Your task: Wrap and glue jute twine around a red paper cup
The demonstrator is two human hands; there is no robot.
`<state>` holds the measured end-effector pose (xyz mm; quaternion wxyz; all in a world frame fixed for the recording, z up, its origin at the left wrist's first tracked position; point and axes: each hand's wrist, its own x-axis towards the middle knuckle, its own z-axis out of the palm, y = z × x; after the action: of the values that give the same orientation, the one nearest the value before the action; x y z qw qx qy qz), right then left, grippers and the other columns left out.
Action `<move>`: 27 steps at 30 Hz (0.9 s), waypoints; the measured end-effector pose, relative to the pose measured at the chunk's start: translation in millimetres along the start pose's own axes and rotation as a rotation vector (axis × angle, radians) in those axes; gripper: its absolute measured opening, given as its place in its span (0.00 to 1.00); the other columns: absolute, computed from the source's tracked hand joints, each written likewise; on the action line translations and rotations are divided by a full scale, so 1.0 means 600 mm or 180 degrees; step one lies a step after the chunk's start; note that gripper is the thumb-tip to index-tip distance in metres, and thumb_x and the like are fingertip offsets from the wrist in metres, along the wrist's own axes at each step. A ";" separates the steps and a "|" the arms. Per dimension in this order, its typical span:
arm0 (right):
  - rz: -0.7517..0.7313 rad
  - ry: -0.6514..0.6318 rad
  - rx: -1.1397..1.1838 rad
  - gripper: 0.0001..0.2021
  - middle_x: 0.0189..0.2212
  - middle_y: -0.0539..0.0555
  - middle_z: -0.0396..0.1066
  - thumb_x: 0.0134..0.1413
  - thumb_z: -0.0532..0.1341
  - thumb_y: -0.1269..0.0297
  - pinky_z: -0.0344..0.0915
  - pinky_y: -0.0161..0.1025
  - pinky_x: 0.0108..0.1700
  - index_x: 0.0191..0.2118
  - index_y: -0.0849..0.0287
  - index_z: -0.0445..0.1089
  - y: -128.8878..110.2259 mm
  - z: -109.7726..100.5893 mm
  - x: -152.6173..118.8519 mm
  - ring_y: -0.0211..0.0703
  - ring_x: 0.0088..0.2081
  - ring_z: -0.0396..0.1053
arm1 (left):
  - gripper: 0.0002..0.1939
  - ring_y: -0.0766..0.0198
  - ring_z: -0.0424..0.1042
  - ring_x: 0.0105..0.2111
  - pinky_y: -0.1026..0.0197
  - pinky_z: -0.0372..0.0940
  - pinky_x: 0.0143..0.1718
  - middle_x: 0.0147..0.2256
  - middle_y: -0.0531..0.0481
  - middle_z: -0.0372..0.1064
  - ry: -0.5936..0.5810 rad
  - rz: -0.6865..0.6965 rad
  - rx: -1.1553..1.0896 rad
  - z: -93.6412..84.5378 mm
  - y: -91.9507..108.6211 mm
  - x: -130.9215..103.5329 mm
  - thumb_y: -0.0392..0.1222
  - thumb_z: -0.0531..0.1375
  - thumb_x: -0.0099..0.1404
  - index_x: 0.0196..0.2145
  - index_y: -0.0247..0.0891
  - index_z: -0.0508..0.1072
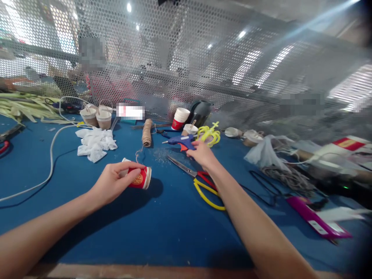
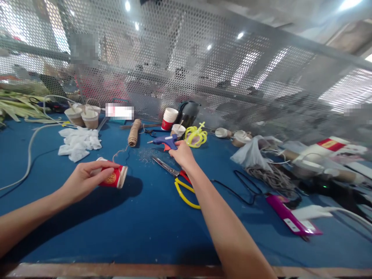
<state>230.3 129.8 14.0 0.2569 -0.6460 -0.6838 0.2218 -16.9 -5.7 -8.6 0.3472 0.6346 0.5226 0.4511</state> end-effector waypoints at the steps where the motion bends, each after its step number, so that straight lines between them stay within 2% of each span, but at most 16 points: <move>1: -0.0034 -0.0044 0.0179 0.10 0.28 0.55 0.71 0.45 0.58 0.70 0.64 0.34 0.27 0.37 0.60 0.64 -0.007 -0.008 -0.015 0.39 0.28 0.69 | 0.15 0.64 0.70 0.29 0.67 0.63 0.28 0.33 0.45 0.75 0.0010 0.0006 0.0026 -0.001 0.000 0.000 0.46 0.55 0.58 0.35 0.34 0.76; 3: -0.0110 -0.0344 0.0536 0.07 0.25 0.53 0.70 0.46 0.59 0.64 0.64 0.33 0.26 0.33 0.61 0.64 -0.023 -0.023 -0.051 0.36 0.25 0.67 | 0.15 0.65 0.70 0.27 0.68 0.63 0.26 0.32 0.46 0.75 0.0034 0.0045 0.0077 -0.003 0.000 0.000 0.45 0.54 0.58 0.36 0.34 0.76; 5: -0.0037 -0.0781 0.1242 0.09 0.20 0.51 0.67 0.45 0.60 0.61 0.60 0.32 0.21 0.29 0.61 0.64 -0.038 -0.031 -0.090 0.33 0.19 0.63 | 0.15 0.66 0.70 0.26 0.68 0.63 0.26 0.31 0.47 0.75 0.0048 0.0108 0.0138 -0.002 0.001 0.000 0.44 0.54 0.59 0.35 0.34 0.76; 6: -0.0042 -0.0923 0.1288 0.10 0.19 0.50 0.66 0.44 0.60 0.60 0.58 0.31 0.19 0.28 0.62 0.64 -0.044 -0.032 -0.108 0.32 0.18 0.62 | 0.15 0.66 0.70 0.27 0.68 0.63 0.26 0.31 0.47 0.75 0.0048 0.0136 0.0170 -0.001 0.001 -0.001 0.44 0.54 0.59 0.35 0.33 0.76; 10: -0.0348 -0.1098 0.1152 0.10 0.16 0.48 0.64 0.48 0.57 0.62 0.58 0.31 0.19 0.33 0.63 0.67 -0.058 -0.025 -0.159 0.32 0.17 0.61 | 0.14 0.66 0.69 0.26 0.68 0.63 0.27 0.29 0.48 0.75 -0.0034 0.0222 0.0371 0.003 0.000 0.001 0.42 0.54 0.59 0.36 0.34 0.76; 16: -0.0412 -0.1429 0.0836 0.08 0.15 0.46 0.63 0.48 0.56 0.64 0.60 0.30 0.19 0.34 0.61 0.68 -0.056 -0.014 -0.177 0.32 0.16 0.61 | 0.14 0.68 0.67 0.23 0.69 0.61 0.25 0.24 0.51 0.73 -0.0081 0.0212 0.0651 0.005 -0.014 0.005 0.42 0.53 0.59 0.37 0.34 0.76; 20: -0.0234 -0.1343 0.0586 0.11 0.13 0.46 0.62 0.47 0.58 0.57 0.60 0.32 0.18 0.29 0.60 0.68 -0.055 -0.009 -0.181 0.35 0.16 0.62 | 0.15 0.69 0.64 0.20 0.69 0.59 0.22 0.21 0.53 0.71 -0.0141 0.0111 0.0652 0.005 -0.019 0.005 0.42 0.53 0.60 0.38 0.34 0.75; 22: -0.0227 -0.1247 0.0492 0.11 0.12 0.45 0.61 0.45 0.59 0.56 0.59 0.33 0.18 0.28 0.59 0.68 -0.056 -0.006 -0.184 0.35 0.15 0.60 | 0.15 0.68 0.66 0.22 0.69 0.60 0.24 0.23 0.51 0.72 -0.0152 0.0103 0.0543 0.005 -0.019 0.005 0.43 0.53 0.60 0.39 0.34 0.75; 27: -0.0638 -0.1048 0.0442 0.06 0.09 0.44 0.58 0.46 0.60 0.60 0.58 0.35 0.19 0.27 0.55 0.68 -0.060 -0.007 -0.188 0.36 0.13 0.58 | 0.15 0.63 0.71 0.29 0.66 0.64 0.30 0.31 0.47 0.75 -0.0149 0.0111 0.0419 0.006 -0.014 0.006 0.43 0.54 0.59 0.37 0.33 0.76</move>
<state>208.8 14.6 32.8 0.2063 -0.5105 -0.7604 0.3443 -16.5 -0.4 -17.0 0.3090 0.6755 0.5317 0.4068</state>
